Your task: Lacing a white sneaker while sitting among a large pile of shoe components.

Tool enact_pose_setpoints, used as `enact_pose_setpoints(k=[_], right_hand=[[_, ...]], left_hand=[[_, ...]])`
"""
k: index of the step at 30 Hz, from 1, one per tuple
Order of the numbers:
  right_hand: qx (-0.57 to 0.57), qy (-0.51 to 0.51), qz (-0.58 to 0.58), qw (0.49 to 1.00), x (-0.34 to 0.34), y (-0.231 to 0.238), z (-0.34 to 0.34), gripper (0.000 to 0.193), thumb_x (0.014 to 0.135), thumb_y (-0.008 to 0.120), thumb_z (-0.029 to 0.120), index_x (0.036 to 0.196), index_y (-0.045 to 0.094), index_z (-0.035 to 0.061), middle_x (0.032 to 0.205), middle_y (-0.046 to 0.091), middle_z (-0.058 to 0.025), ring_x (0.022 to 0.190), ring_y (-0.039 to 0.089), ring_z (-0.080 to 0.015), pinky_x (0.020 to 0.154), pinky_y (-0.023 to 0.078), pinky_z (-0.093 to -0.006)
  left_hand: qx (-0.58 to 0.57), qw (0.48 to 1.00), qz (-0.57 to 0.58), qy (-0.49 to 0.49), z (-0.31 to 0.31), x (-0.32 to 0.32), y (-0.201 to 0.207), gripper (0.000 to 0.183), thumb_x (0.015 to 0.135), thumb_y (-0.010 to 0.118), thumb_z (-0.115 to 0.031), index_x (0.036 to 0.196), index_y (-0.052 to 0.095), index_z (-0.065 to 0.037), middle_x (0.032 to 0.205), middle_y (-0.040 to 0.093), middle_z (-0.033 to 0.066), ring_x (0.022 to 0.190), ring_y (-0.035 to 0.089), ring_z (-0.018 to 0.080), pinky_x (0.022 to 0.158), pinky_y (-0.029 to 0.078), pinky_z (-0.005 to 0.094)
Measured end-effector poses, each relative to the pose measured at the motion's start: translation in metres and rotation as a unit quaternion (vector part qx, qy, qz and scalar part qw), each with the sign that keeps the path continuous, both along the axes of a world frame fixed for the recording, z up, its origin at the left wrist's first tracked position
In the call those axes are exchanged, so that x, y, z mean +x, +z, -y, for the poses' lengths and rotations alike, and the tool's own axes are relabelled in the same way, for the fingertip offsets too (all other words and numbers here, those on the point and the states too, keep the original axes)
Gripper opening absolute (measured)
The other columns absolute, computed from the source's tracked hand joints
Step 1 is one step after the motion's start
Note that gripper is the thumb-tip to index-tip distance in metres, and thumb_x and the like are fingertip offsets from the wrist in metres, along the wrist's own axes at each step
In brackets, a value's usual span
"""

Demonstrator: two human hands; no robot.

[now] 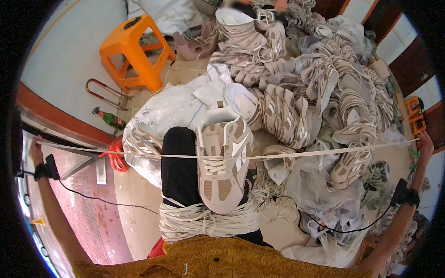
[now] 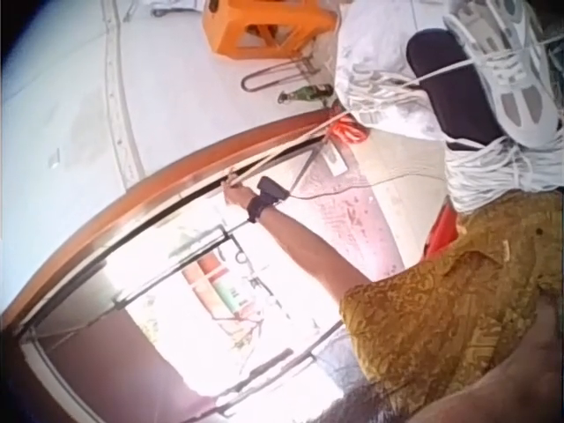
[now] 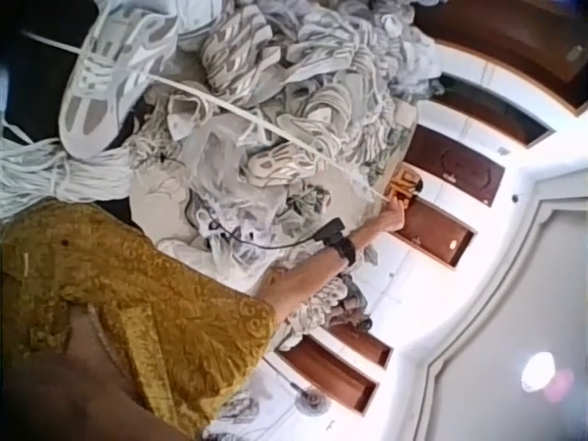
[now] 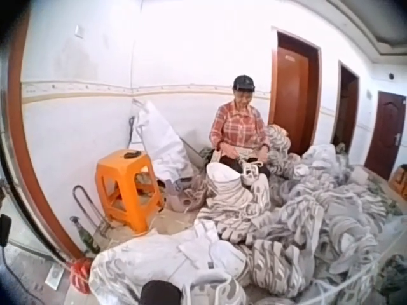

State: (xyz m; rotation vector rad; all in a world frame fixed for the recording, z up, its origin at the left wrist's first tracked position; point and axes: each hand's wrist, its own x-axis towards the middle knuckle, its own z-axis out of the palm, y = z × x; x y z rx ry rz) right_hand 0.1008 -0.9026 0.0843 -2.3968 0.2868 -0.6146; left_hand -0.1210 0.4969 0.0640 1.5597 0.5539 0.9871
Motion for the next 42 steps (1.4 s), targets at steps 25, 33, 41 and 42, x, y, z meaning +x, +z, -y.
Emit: enact_pose_setpoints(k=[25, 33, 41, 42], right_hand=[[0.257, 0.446, -0.390, 0.764, -0.047, -0.146, -0.711, 0.024, 0.068, 0.061, -0.002, 0.092, 0.061, -0.0019, 0.060, 0.057, -0.0031, 0.042, 0.044, -0.0042, 0.038, 0.033, -0.0179], [0.325, 0.445, -0.400, 0.732, -0.045, -0.160, -0.704, 0.028, 0.068, 0.061, -0.001, 0.096, 0.061, -0.0024, 0.060, 0.057, -0.0036, 0.042, 0.044, -0.0041, 0.038, 0.032, -0.0179], [0.329, 0.475, -0.409, 0.706, -0.049, -0.160, -0.709, 0.034, 0.063, 0.061, 0.000, 0.098, 0.060, -0.0028, 0.061, 0.057, -0.0032, 0.042, 0.043, -0.0045, 0.038, 0.032, -0.0185], [0.330, 0.473, -0.408, 0.707, -0.049, -0.161, -0.708, 0.034, 0.063, 0.061, 0.000, 0.098, 0.060, -0.0028, 0.061, 0.057, -0.0032, 0.042, 0.043, -0.0045, 0.038, 0.032, -0.0185]], left_hand=[[0.231, 0.881, -0.187, -0.368, 0.505, 0.120, -0.152, 0.009, 0.075, 0.056, -0.003, 0.084, 0.059, -0.002, 0.068, 0.059, 0.0102, 0.060, 0.058, 0.0166, 0.054, 0.045, 0.0260], [0.306, 0.879, -0.164, -0.326, 0.518, 0.114, -0.163, 0.007, 0.072, 0.055, 0.002, 0.077, 0.052, -0.001, 0.068, 0.054, 0.0142, 0.062, 0.056, 0.0299, 0.053, 0.044, 0.0329], [0.448, 0.823, -0.140, -0.320, 0.521, 0.113, -0.173, 0.010, 0.069, 0.054, 0.000, 0.078, 0.049, -0.002, 0.063, 0.050, 0.0115, 0.059, 0.054, 0.0264, 0.051, 0.045, 0.0327], [0.508, 0.793, -0.119, -0.317, 0.522, 0.112, -0.172, 0.011, 0.067, 0.054, -0.003, 0.076, 0.047, -0.003, 0.061, 0.049, 0.0092, 0.056, 0.054, 0.0237, 0.050, 0.045, 0.0319]])
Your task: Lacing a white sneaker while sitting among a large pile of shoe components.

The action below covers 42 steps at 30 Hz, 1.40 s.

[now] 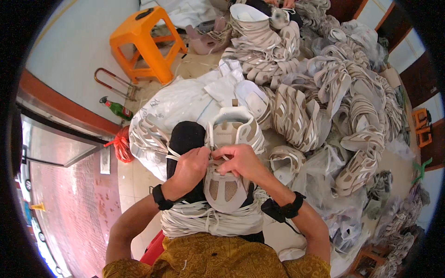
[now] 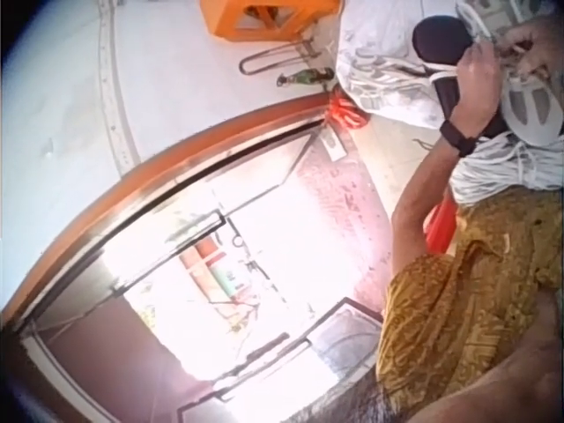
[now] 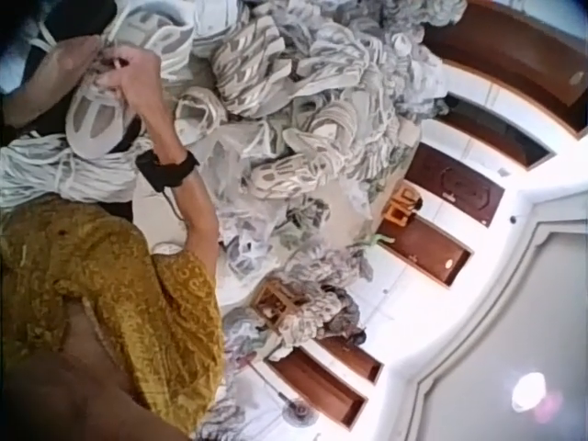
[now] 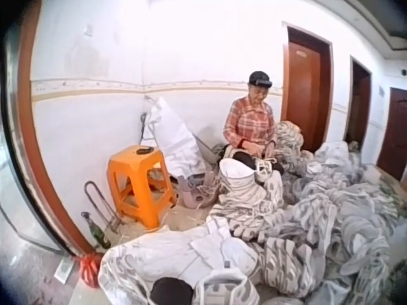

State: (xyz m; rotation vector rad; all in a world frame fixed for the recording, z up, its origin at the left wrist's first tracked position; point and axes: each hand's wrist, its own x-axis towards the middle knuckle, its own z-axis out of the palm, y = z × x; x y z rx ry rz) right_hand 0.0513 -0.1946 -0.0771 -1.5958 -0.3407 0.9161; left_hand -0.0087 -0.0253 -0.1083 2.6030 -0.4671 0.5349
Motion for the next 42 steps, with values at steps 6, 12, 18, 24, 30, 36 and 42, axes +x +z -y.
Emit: enact_pose_setpoints(k=[6, 12, 18, 24, 30, 36, 42], right_hand=[[0.023, -0.066, -0.004, 0.998, -0.004, 0.000, 0.015, 0.022, 0.071, 0.060, 0.006, 0.091, 0.063, -0.0027, 0.063, 0.059, -0.0054, 0.043, 0.045, -0.0053, 0.039, 0.034, -0.0193], [0.013, -0.183, 0.139, 0.973, -0.011, 0.003, 0.037, 0.013, 0.074, 0.060, 0.006, 0.084, 0.064, -0.0027, 0.063, 0.059, -0.0011, 0.045, 0.044, -0.0043, 0.041, 0.034, -0.0192], [0.027, -0.163, 0.066, 0.984, -0.006, -0.019, 0.044, 0.009, 0.074, 0.059, 0.008, 0.075, 0.062, -0.0002, 0.060, 0.057, -0.0027, 0.046, 0.045, -0.0055, 0.043, 0.035, -0.0212], [-0.004, -0.150, 0.330, 0.932, -0.008, -0.023, 0.044, 0.014, 0.071, 0.059, 0.016, 0.071, 0.061, 0.0022, 0.062, 0.056, -0.0113, 0.054, 0.054, -0.0227, 0.053, 0.042, -0.0314], [-0.095, -0.126, 0.414, 0.896, -0.006, -0.023, 0.040, 0.016, 0.070, 0.056, 0.019, 0.065, 0.058, 0.0041, 0.062, 0.055, -0.0116, 0.059, 0.056, -0.0278, 0.055, 0.044, -0.0357], [-0.169, -0.059, 0.643, 0.745, -0.005, -0.031, 0.039, 0.008, 0.061, 0.058, 0.011, 0.058, 0.054, 0.0056, 0.056, 0.050, -0.0045, 0.049, 0.053, -0.0212, 0.046, 0.043, -0.0339], [-0.203, -0.030, 0.677, 0.707, -0.009, -0.032, 0.031, 0.007, 0.062, 0.055, 0.014, 0.061, 0.053, 0.0075, 0.059, 0.053, -0.0058, 0.054, 0.056, -0.0203, 0.048, 0.045, -0.0346]], left_hand=[[0.172, 0.983, -0.012, -0.054, 0.003, 0.004, 0.021, 0.011, 0.067, 0.051, -0.005, 0.078, 0.049, -0.003, 0.062, 0.049, 0.0083, 0.064, 0.055, 0.0243, 0.054, 0.045, 0.0366], [0.200, 0.946, -0.243, -0.075, 0.005, 0.029, 0.049, 0.013, 0.068, 0.052, -0.011, 0.074, 0.056, -0.001, 0.060, 0.056, 0.0157, 0.059, 0.058, 0.0306, 0.052, 0.047, 0.0395], [0.187, 0.953, -0.225, -0.072, 0.001, 0.042, 0.031, 0.013, 0.069, 0.052, -0.013, 0.060, 0.057, -0.004, 0.057, 0.056, 0.0170, 0.054, 0.058, 0.0323, 0.050, 0.046, 0.0417], [0.354, 0.917, -0.113, -0.144, 0.022, 0.029, 0.060, 0.006, 0.066, 0.055, -0.011, 0.070, 0.056, -0.006, 0.078, 0.058, 0.0086, 0.079, 0.055, 0.0216, 0.067, 0.045, 0.0300], [-0.050, 0.970, -0.237, -0.019, 0.031, 0.034, 0.043, 0.013, 0.073, 0.054, -0.011, 0.082, 0.059, -0.003, 0.069, 0.059, 0.0128, 0.064, 0.058, 0.0271, 0.060, 0.046, 0.0330], [-0.086, 0.952, -0.291, -0.030, 0.037, 0.043, 0.035, 0.016, 0.073, 0.049, -0.011, 0.080, 0.060, -0.001, 0.066, 0.058, 0.0164, 0.061, 0.059, 0.0279, 0.057, 0.046, 0.0323], [-0.135, 0.944, -0.295, -0.053, 0.038, 0.047, 0.029, 0.018, 0.071, 0.049, -0.010, 0.082, 0.060, -0.001, 0.062, 0.057, 0.0155, 0.057, 0.057, 0.0259, 0.056, 0.045, 0.0315]])
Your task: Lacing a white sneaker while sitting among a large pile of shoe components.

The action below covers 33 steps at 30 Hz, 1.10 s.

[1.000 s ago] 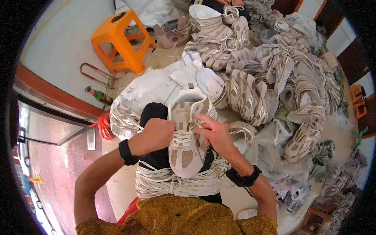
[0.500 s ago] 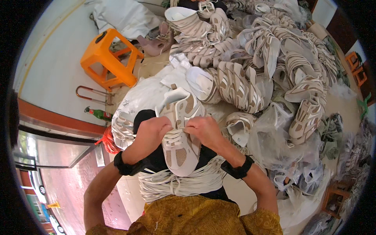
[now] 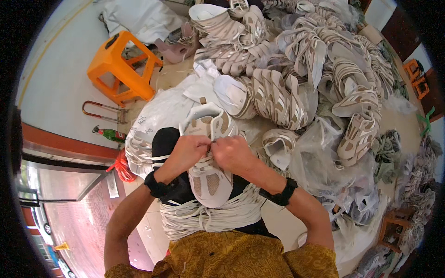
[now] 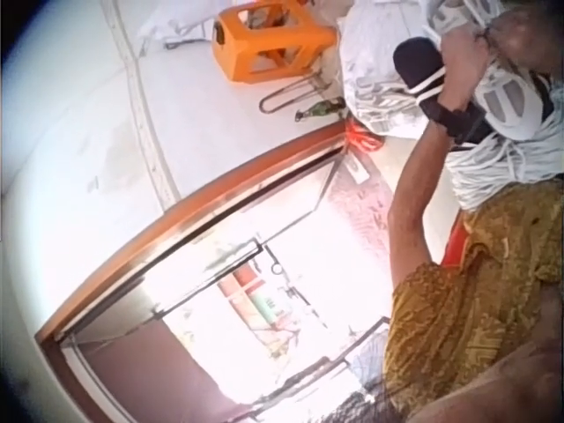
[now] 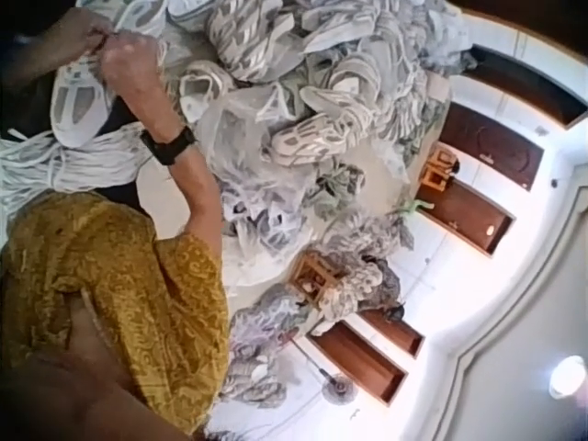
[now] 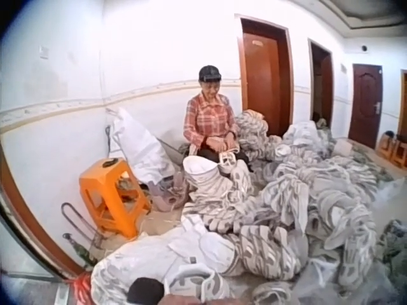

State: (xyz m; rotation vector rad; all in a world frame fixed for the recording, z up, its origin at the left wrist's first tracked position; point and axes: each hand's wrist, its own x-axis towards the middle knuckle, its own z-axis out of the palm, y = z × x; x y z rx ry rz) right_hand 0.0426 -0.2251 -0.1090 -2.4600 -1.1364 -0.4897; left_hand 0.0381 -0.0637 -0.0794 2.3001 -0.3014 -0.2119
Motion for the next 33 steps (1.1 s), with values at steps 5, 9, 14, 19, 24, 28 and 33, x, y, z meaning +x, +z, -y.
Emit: enact_pose_setpoints(k=[5, 9, 14, 19, 24, 28, 33], right_hand=[[0.096, 0.073, -0.174, 0.977, 0.011, 0.000, 0.020, 0.008, 0.066, 0.057, 0.014, 0.063, 0.054, 0.0075, 0.062, 0.053, -0.0056, 0.063, 0.056, -0.0217, 0.055, 0.045, -0.0351], [0.032, 0.008, -0.162, 0.986, 0.013, 0.008, 0.018, 0.016, 0.066, 0.060, 0.008, 0.081, 0.058, 0.0034, 0.067, 0.055, -0.0085, 0.063, 0.055, -0.0245, 0.055, 0.043, -0.0329], [0.136, -0.016, -0.280, 0.950, 0.013, 0.020, 0.011, 0.029, 0.065, 0.062, 0.005, 0.092, 0.054, 0.0039, 0.070, 0.057, -0.0094, 0.066, 0.057, -0.0264, 0.058, 0.044, -0.0338], [0.094, 0.065, -0.271, 0.956, 0.031, 0.022, 0.015, 0.027, 0.064, 0.063, 0.005, 0.090, 0.053, 0.0048, 0.073, 0.058, -0.0101, 0.067, 0.058, -0.0269, 0.060, 0.046, -0.0349], [0.013, 0.119, -0.185, 0.975, 0.037, 0.021, 0.015, 0.029, 0.064, 0.065, 0.010, 0.091, 0.053, 0.0049, 0.074, 0.059, -0.0095, 0.070, 0.059, -0.0260, 0.061, 0.047, -0.0344], [0.015, 0.126, -0.256, 0.958, 0.041, 0.030, 0.019, 0.028, 0.064, 0.065, 0.011, 0.088, 0.052, 0.0050, 0.072, 0.058, -0.0081, 0.068, 0.059, -0.0253, 0.059, 0.047, -0.0343], [0.035, 0.152, -0.124, 0.980, 0.045, 0.013, 0.015, 0.027, 0.062, 0.067, 0.011, 0.085, 0.053, 0.0042, 0.072, 0.058, -0.0084, 0.067, 0.058, -0.0243, 0.061, 0.047, -0.0329]], left_hand=[[0.089, 0.984, -0.074, -0.139, 0.002, 0.025, 0.002, 0.014, 0.065, 0.049, -0.005, 0.073, 0.060, -0.001, 0.068, 0.056, 0.0205, 0.067, 0.055, 0.0380, 0.062, 0.044, 0.0444], [0.133, 0.975, -0.096, -0.150, 0.006, 0.028, 0.008, 0.011, 0.066, 0.050, -0.006, 0.071, 0.058, 0.000, 0.066, 0.055, 0.0211, 0.066, 0.055, 0.0383, 0.061, 0.043, 0.0450], [0.098, 0.984, -0.002, -0.149, 0.001, 0.018, 0.003, 0.013, 0.070, 0.050, -0.009, 0.070, 0.056, 0.002, 0.066, 0.055, 0.0211, 0.065, 0.055, 0.0374, 0.060, 0.044, 0.0439], [0.068, 0.983, -0.026, -0.171, -0.005, 0.021, 0.002, 0.012, 0.071, 0.051, -0.009, 0.070, 0.056, 0.001, 0.065, 0.055, 0.0187, 0.062, 0.055, 0.0339, 0.058, 0.044, 0.0404], [0.039, 0.981, -0.054, -0.184, -0.008, 0.025, 0.003, 0.012, 0.072, 0.051, -0.009, 0.070, 0.056, 0.001, 0.060, 0.055, 0.0137, 0.053, 0.056, 0.0246, 0.052, 0.044, 0.0335], [0.043, 0.976, -0.116, -0.180, -0.006, 0.028, 0.011, 0.013, 0.069, 0.052, -0.010, 0.073, 0.060, 0.000, 0.068, 0.056, 0.0200, 0.064, 0.056, 0.0358, 0.060, 0.045, 0.0411], [0.080, 0.976, -0.070, -0.192, -0.004, 0.028, 0.003, 0.013, 0.070, 0.051, -0.011, 0.073, 0.059, 0.000, 0.068, 0.056, 0.0197, 0.064, 0.056, 0.0367, 0.060, 0.044, 0.0425]])
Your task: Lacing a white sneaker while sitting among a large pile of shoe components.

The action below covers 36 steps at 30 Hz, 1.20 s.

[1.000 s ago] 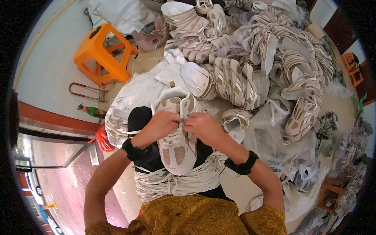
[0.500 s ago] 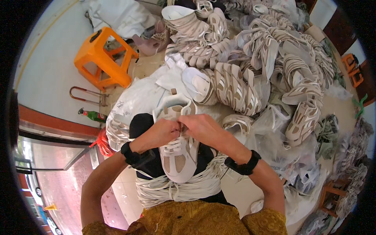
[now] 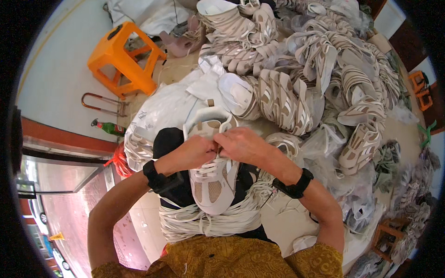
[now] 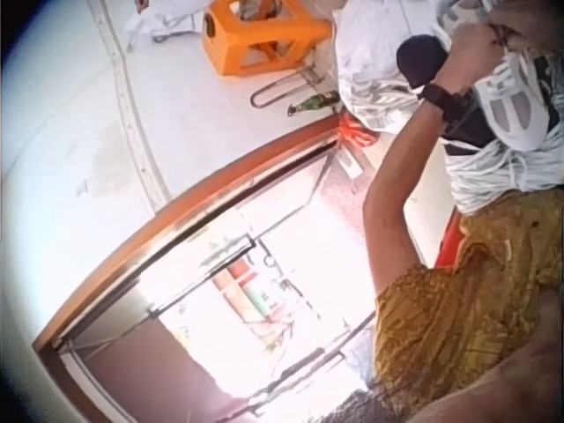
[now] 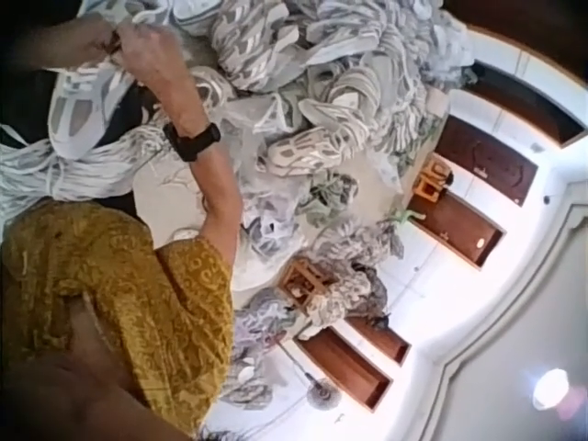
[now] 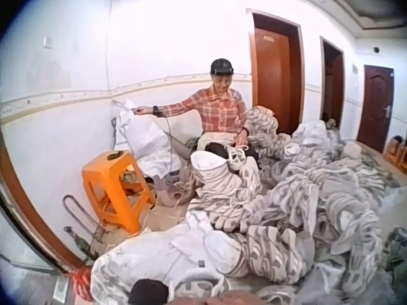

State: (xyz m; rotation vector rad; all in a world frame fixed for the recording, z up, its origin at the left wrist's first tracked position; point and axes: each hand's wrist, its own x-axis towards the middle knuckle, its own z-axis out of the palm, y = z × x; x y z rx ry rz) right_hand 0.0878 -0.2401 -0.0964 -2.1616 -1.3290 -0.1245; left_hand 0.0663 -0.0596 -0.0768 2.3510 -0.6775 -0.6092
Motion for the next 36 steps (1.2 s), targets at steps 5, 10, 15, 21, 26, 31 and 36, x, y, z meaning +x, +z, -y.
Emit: enact_pose_setpoints(k=[5, 10, 15, 21, 26, 31, 36], right_hand=[[0.032, -0.005, -0.026, 0.999, -0.001, -0.001, -0.003, 0.030, 0.061, 0.067, 0.012, 0.088, 0.055, 0.0048, 0.072, 0.058, -0.0079, 0.066, 0.058, -0.0242, 0.059, 0.046, -0.0331], [0.011, -0.065, -0.176, 0.982, -0.004, 0.001, 0.004, 0.035, 0.061, 0.068, 0.013, 0.094, 0.057, 0.0057, 0.072, 0.058, -0.0080, 0.064, 0.056, -0.0230, 0.057, 0.045, -0.0303], [0.048, -0.051, -0.052, 0.996, -0.010, 0.015, -0.008, 0.033, 0.062, 0.068, 0.014, 0.093, 0.059, 0.0048, 0.069, 0.057, -0.0078, 0.059, 0.054, -0.0189, 0.054, 0.043, -0.0288], [0.099, -0.016, -0.246, 0.964, -0.047, 0.062, -0.075, 0.018, 0.070, 0.062, 0.020, 0.080, 0.062, 0.0051, 0.064, 0.056, -0.0069, 0.056, 0.055, -0.0201, 0.051, 0.043, -0.0291], [0.211, -0.082, -0.477, 0.849, -0.022, 0.058, -0.035, 0.013, 0.076, 0.057, 0.015, 0.073, 0.060, 0.0028, 0.058, 0.052, -0.0026, 0.044, 0.048, -0.0110, 0.039, 0.035, -0.0223], [0.545, -0.174, -0.544, 0.613, 0.033, 0.046, 0.069, 0.014, 0.084, 0.049, 0.014, 0.081, 0.054, 0.0018, 0.058, 0.047, -0.0002, 0.044, 0.039, -0.0084, 0.039, 0.029, -0.0197], [0.601, -0.113, -0.525, 0.592, 0.071, 0.035, 0.186, 0.018, 0.088, 0.045, 0.020, 0.086, 0.052, 0.0026, 0.062, 0.047, 0.0007, 0.050, 0.039, -0.0091, 0.044, 0.032, -0.0209]], left_hand=[[-0.009, 0.995, 0.099, 0.001, -0.021, -0.012, 0.006, 0.015, 0.075, 0.051, -0.013, 0.073, 0.056, 0.001, 0.061, 0.054, 0.0158, 0.054, 0.054, 0.0260, 0.051, 0.044, 0.0336], [-0.315, 0.874, -0.159, 0.334, -0.083, -0.041, 0.109, 0.010, 0.081, 0.048, -0.012, 0.081, 0.053, -0.003, 0.058, 0.044, -0.0016, 0.045, 0.045, 0.0070, 0.042, 0.037, 0.0185], [-0.492, 0.794, -0.076, 0.347, -0.095, -0.070, 0.131, 0.011, 0.085, 0.045, -0.012, 0.082, 0.050, -0.004, 0.060, 0.046, -0.0001, 0.039, 0.038, 0.0080, 0.041, 0.040, 0.0222], [-0.591, 0.739, -0.176, 0.270, -0.067, -0.058, 0.128, 0.016, 0.086, 0.049, -0.016, 0.091, 0.051, -0.001, 0.073, 0.052, 0.0038, 0.051, 0.046, 0.0095, 0.051, 0.046, 0.0248], [-0.624, 0.736, -0.014, 0.261, -0.101, -0.044, 0.105, 0.020, 0.086, 0.047, -0.012, 0.098, 0.052, 0.003, 0.118, 0.045, 0.0176, 0.094, 0.057, 0.0246, 0.067, 0.046, 0.0265], [-0.757, 0.492, -0.007, 0.429, -0.202, -0.047, 0.021, 0.014, 0.082, 0.047, 0.000, 0.090, 0.050, 0.011, 0.125, 0.036, 0.0259, 0.124, 0.029, 0.0278, 0.104, 0.024, 0.0326], [-0.727, 0.383, 0.132, 0.554, -0.344, -0.063, -0.012, 0.018, 0.080, 0.040, 0.006, 0.096, 0.043, 0.016, 0.127, 0.031, 0.0274, 0.124, 0.027, 0.0302, 0.105, 0.026, 0.0360]])
